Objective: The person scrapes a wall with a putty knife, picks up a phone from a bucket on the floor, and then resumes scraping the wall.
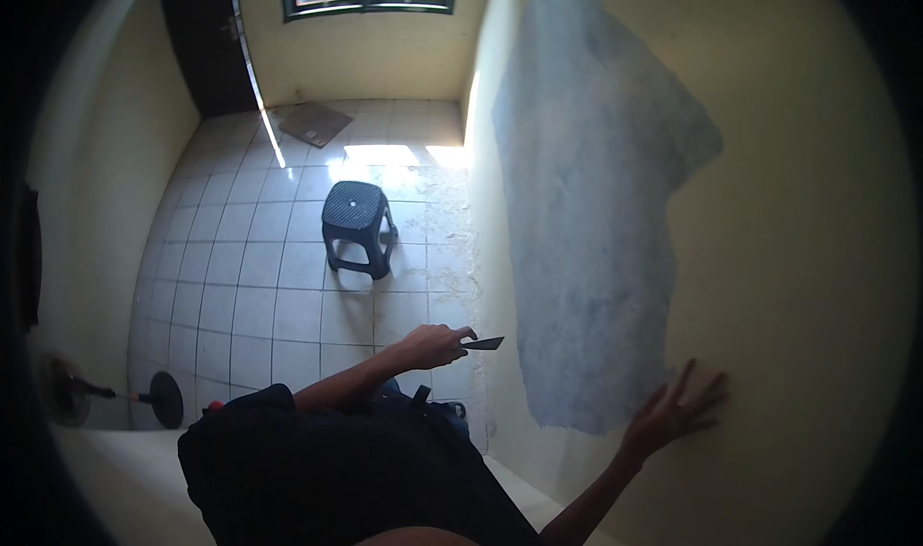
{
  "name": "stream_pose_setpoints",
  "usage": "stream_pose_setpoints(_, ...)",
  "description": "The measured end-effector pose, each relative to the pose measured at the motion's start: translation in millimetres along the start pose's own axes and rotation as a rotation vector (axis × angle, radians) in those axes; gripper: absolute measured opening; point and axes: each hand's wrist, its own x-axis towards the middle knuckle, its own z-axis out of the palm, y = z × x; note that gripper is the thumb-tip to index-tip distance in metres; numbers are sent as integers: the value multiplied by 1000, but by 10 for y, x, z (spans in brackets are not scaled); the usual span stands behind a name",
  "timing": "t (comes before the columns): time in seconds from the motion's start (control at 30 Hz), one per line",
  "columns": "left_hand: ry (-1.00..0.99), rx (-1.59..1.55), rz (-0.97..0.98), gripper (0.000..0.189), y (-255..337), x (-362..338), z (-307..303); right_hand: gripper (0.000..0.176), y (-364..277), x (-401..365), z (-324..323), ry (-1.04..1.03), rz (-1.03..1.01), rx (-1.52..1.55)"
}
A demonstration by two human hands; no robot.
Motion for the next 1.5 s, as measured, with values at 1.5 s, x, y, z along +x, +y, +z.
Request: stream_pose_setpoints(1.5,2177,-1274,-1877,24,-2725,-5694,1489,33,-11545,-3099,-5752,-1063,-2592,1373)
